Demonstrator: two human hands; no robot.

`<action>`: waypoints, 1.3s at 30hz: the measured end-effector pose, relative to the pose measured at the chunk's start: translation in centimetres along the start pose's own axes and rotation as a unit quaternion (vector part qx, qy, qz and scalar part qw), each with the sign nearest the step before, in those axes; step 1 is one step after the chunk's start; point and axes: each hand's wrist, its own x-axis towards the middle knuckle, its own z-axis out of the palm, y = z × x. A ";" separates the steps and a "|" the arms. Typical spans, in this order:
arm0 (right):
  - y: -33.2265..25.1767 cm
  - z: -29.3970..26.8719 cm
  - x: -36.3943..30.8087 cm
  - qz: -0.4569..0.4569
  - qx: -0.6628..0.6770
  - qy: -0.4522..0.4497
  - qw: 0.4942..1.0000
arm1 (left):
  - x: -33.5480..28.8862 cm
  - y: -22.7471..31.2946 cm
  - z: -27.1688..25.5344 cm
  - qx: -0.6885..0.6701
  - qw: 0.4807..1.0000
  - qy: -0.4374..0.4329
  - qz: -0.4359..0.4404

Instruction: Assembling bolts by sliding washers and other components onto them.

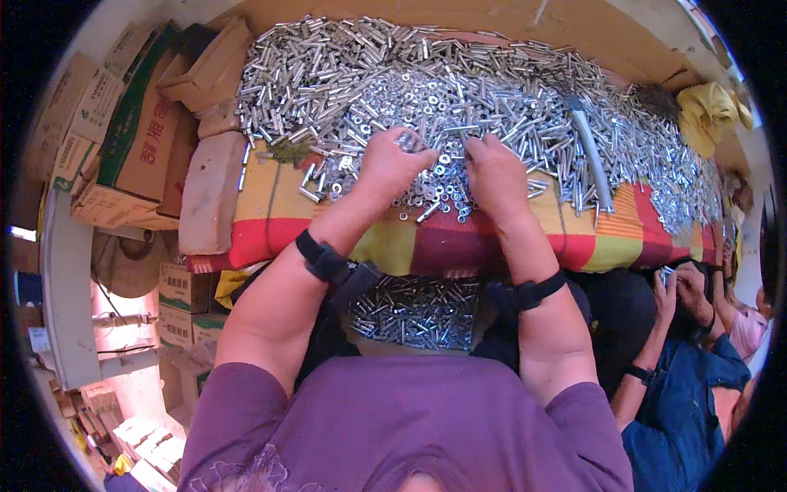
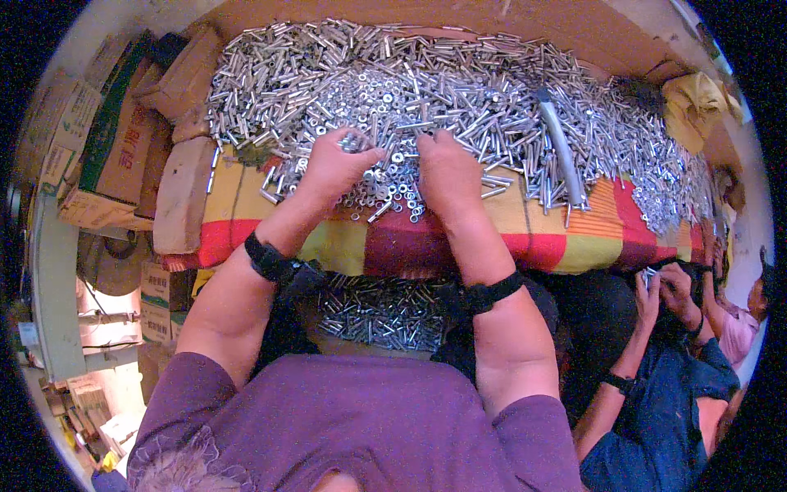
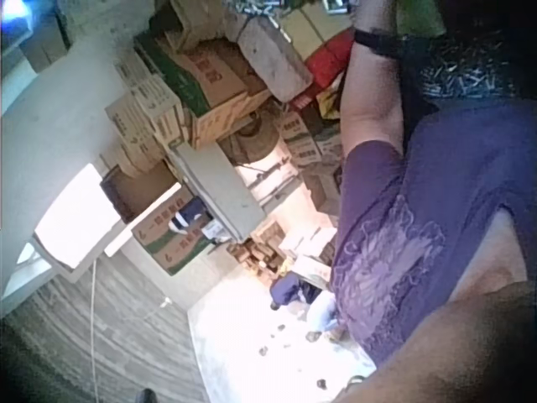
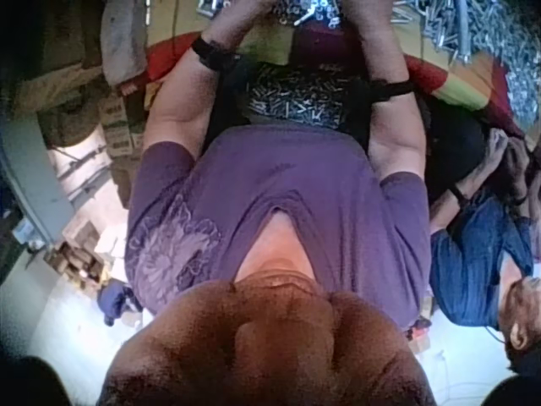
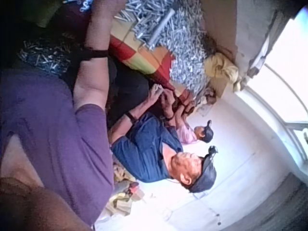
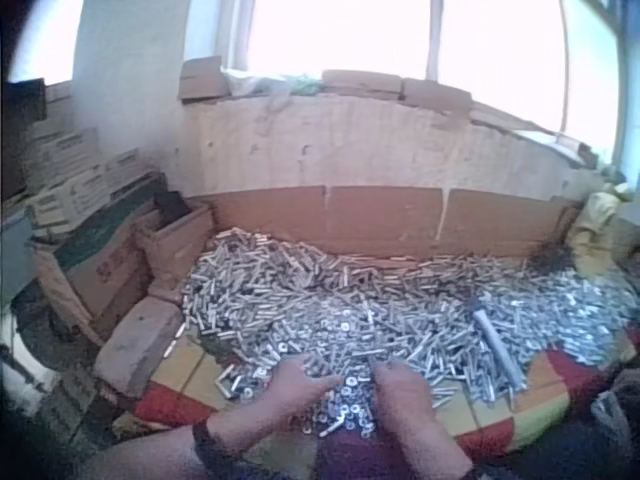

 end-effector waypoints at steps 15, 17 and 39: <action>-1.4 -1.9 -0.1 0.147 0.569 0.066 0.806 | -0.6 0.5 0.8 0.275 0.953 0.022 0.122; -1.6 -1.9 -0.2 0.147 0.606 0.034 0.781 | -1.0 0.4 0.0 0.173 0.975 -0.054 0.127; -0.6 -3.8 -2.6 0.089 0.041 -0.116 0.988 | -3.4 -0.3 -1.4 -0.391 0.885 -0.124 -0.221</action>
